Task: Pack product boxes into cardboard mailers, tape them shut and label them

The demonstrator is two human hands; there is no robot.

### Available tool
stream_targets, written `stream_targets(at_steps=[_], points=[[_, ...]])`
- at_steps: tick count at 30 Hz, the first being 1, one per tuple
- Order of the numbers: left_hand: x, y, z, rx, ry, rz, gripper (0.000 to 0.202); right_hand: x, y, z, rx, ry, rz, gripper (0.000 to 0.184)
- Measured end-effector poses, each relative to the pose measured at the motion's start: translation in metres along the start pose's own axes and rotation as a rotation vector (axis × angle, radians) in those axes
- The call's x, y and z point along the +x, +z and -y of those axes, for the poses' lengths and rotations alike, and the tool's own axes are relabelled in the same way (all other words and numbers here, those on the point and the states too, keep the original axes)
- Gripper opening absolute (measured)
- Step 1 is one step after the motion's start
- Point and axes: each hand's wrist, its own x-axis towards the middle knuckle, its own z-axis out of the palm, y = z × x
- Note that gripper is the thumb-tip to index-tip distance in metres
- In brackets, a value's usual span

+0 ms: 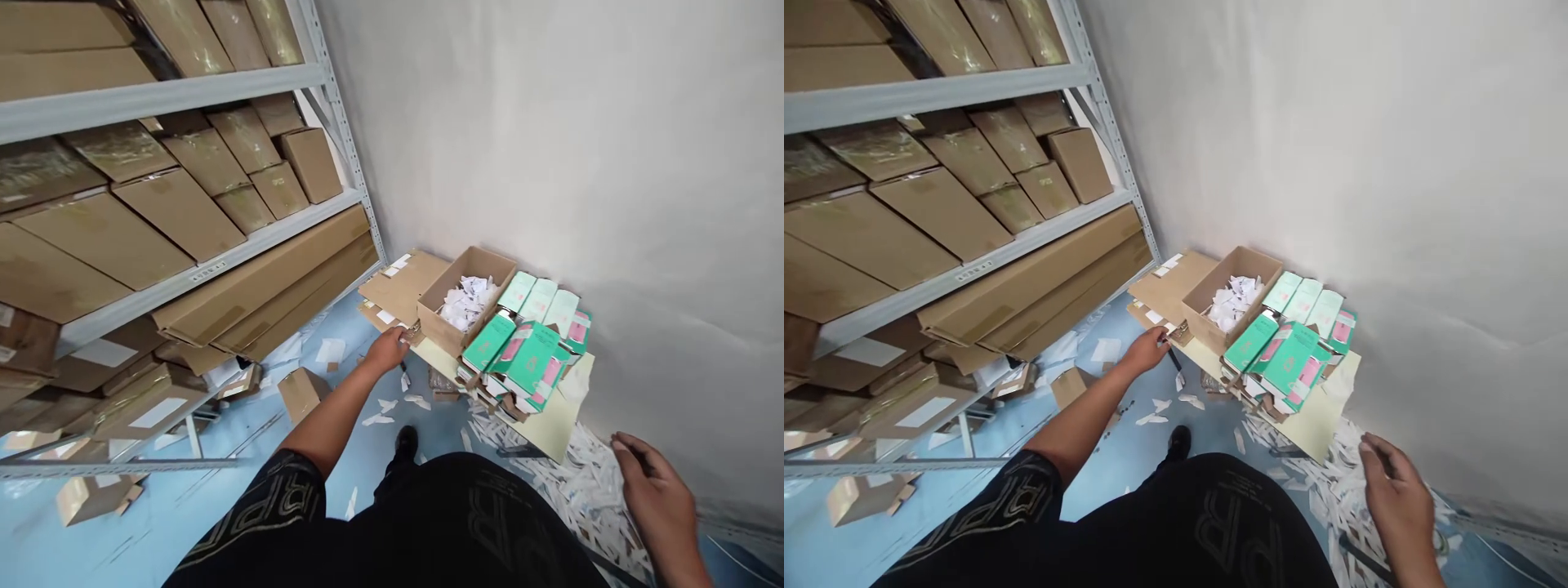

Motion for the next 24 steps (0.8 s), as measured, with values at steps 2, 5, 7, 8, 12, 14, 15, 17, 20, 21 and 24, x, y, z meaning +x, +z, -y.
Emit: stream_targets(at_steps=[2, 5, 7, 8, 12, 14, 15, 17, 20, 21, 24], points=[[0.036, -0.003, 0.046, 0.181, 0.013, 0.072, 0.049, -0.003, 0.016, 0.033, -0.015, 0.011, -0.096, 0.046], [0.094, 0.001, 0.098, 0.253, 0.077, 0.158, 0.063, -0.012, 0.054, 0.089, 0.017, 0.028, -0.223, 0.043], [0.13, 0.008, 0.122, 0.246, 0.132, 0.212, 0.068, -0.018, 0.085, 0.126, 0.047, 0.008, -0.248, 0.043], [0.147, 0.013, 0.131, 0.253, 0.162, 0.245, 0.07, -0.02, 0.101, 0.143, 0.047, -0.015, -0.24, 0.044], [0.196, 0.036, 0.156, 0.306, 0.299, 0.366, 0.074, -0.026, 0.15, 0.187, -0.116, -0.193, -0.127, 0.045], [0.209, 0.048, 0.163, 0.308, 0.359, 0.389, 0.073, -0.029, 0.164, 0.196, -0.226, -0.255, -0.078, 0.045], [0.213, 0.053, 0.165, 0.302, 0.38, 0.394, 0.072, -0.031, 0.17, 0.197, -0.26, -0.264, -0.061, 0.046], [0.218, 0.059, 0.168, 0.288, 0.407, 0.404, 0.069, -0.034, 0.18, 0.198, -0.282, -0.253, -0.03, 0.045], [0.221, 0.059, 0.169, 0.268, 0.445, 0.424, 0.067, -0.036, 0.196, 0.197, -0.261, -0.225, 0.024, 0.044], [0.222, 0.056, 0.169, 0.26, 0.462, 0.431, 0.067, -0.036, 0.201, 0.197, -0.253, -0.221, 0.036, 0.043], [0.226, 0.041, 0.167, 0.261, 0.521, 0.437, 0.064, -0.033, 0.216, 0.202, -0.236, -0.24, 0.071, 0.041]])
